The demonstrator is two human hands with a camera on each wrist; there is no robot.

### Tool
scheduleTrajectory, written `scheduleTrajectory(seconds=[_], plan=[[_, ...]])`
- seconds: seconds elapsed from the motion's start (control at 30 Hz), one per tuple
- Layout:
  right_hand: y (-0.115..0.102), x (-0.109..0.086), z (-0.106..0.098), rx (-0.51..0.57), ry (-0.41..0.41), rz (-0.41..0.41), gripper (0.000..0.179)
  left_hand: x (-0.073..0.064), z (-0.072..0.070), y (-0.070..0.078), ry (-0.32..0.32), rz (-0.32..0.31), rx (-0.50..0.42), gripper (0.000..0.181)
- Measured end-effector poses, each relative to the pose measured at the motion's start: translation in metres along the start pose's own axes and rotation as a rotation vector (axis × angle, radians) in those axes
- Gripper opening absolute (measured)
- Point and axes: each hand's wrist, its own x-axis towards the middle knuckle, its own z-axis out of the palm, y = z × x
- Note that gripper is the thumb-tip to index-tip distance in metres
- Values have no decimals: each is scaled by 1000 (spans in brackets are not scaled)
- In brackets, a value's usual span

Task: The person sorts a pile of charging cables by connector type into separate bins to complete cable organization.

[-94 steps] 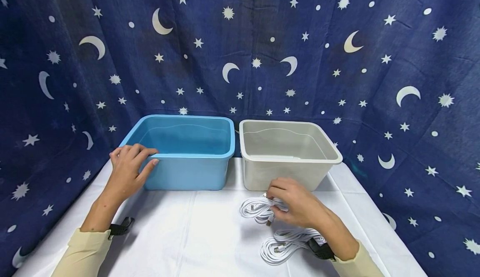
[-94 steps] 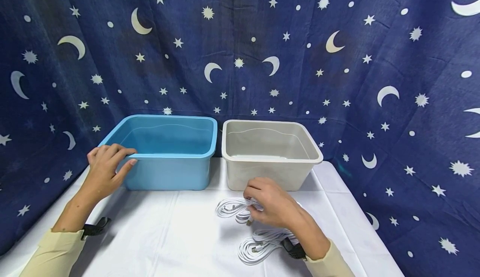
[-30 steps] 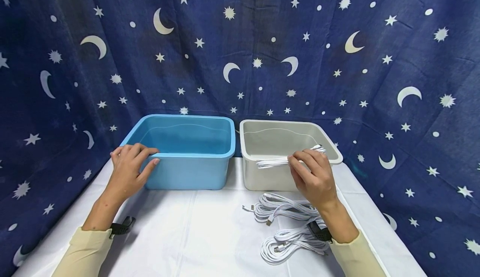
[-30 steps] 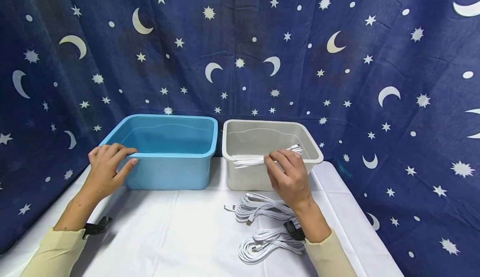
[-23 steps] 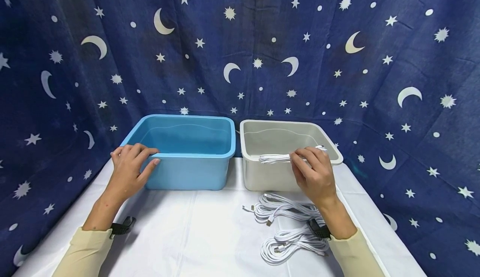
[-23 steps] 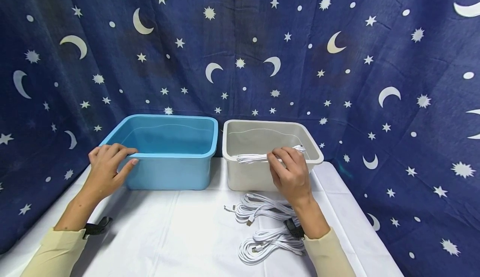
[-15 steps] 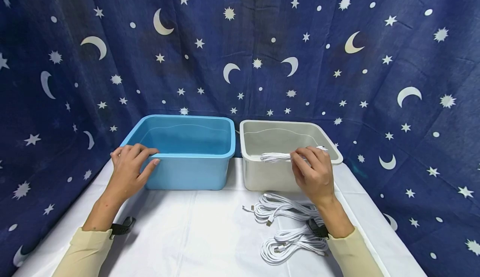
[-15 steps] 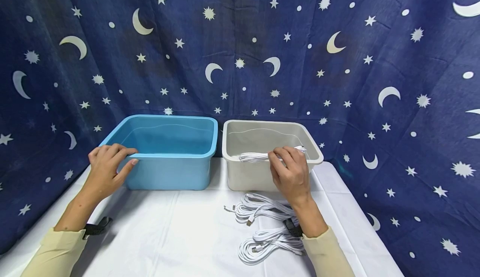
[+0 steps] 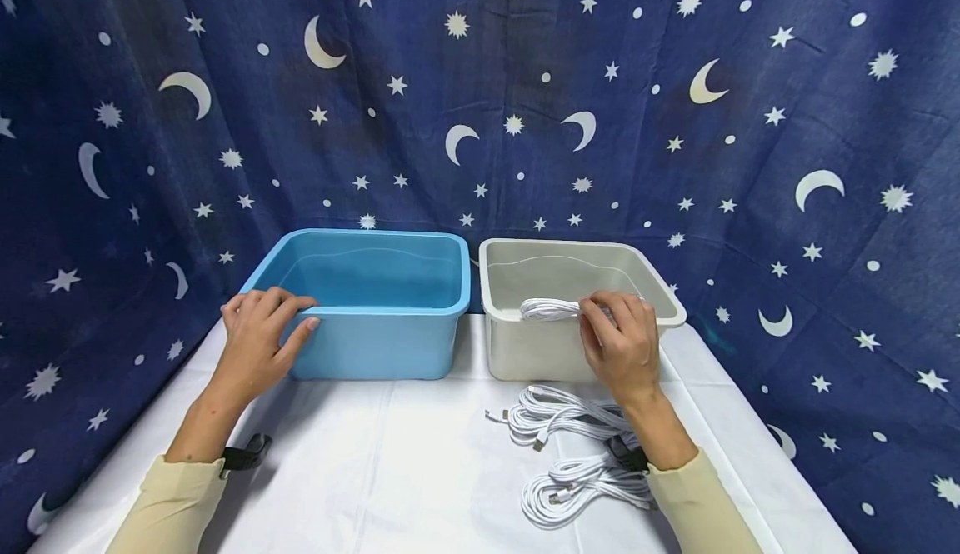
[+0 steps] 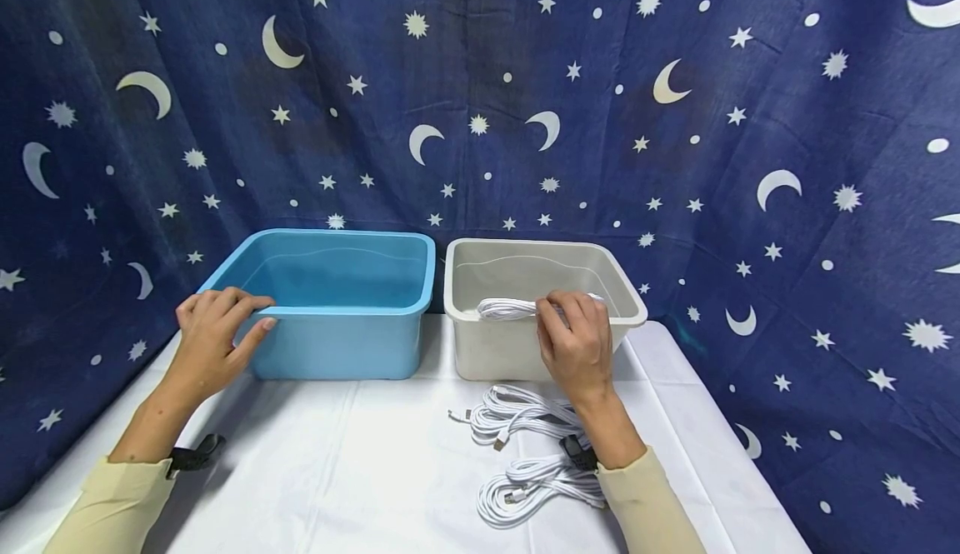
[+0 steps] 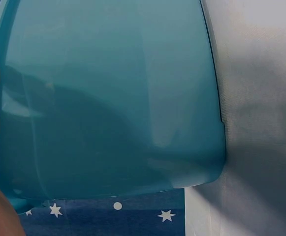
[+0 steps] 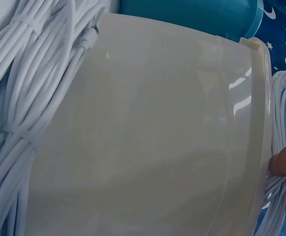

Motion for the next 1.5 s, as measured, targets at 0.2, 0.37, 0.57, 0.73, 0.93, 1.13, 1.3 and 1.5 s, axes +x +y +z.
scheduleTrajectory(seconds=[0.2, 0.37, 0.57, 0.73, 0.93, 1.13, 1.3, 1.5], plan=[[1, -4, 1, -22, -2, 43, 15, 0, 0, 1, -5, 2, 1, 25], [2, -5, 1, -45, 5, 76, 15, 0, 0, 1, -5, -2, 0, 25], [2, -5, 0, -68, -23, 120, 19, 0, -1, 1, -3, -4, 5, 25], [4, -6, -2, -55, -46, 134, 18, -1, 0, 0, -1, -6, 6, 26], [7, -6, -9, 1, -64, 201, 17, -1, 0, 0, -4, -3, 6, 26], [7, -6, -20, 93, -68, 237, 10, 0, 0, 1, -3, -1, 7, 26], [5, -9, -27, 119, -126, 224, 9, 0, 0, 2, -4, -3, 8, 27], [5, -12, -33, 124, -206, 205, 9, 0, 0, 2, -6, -5, 4, 26]])
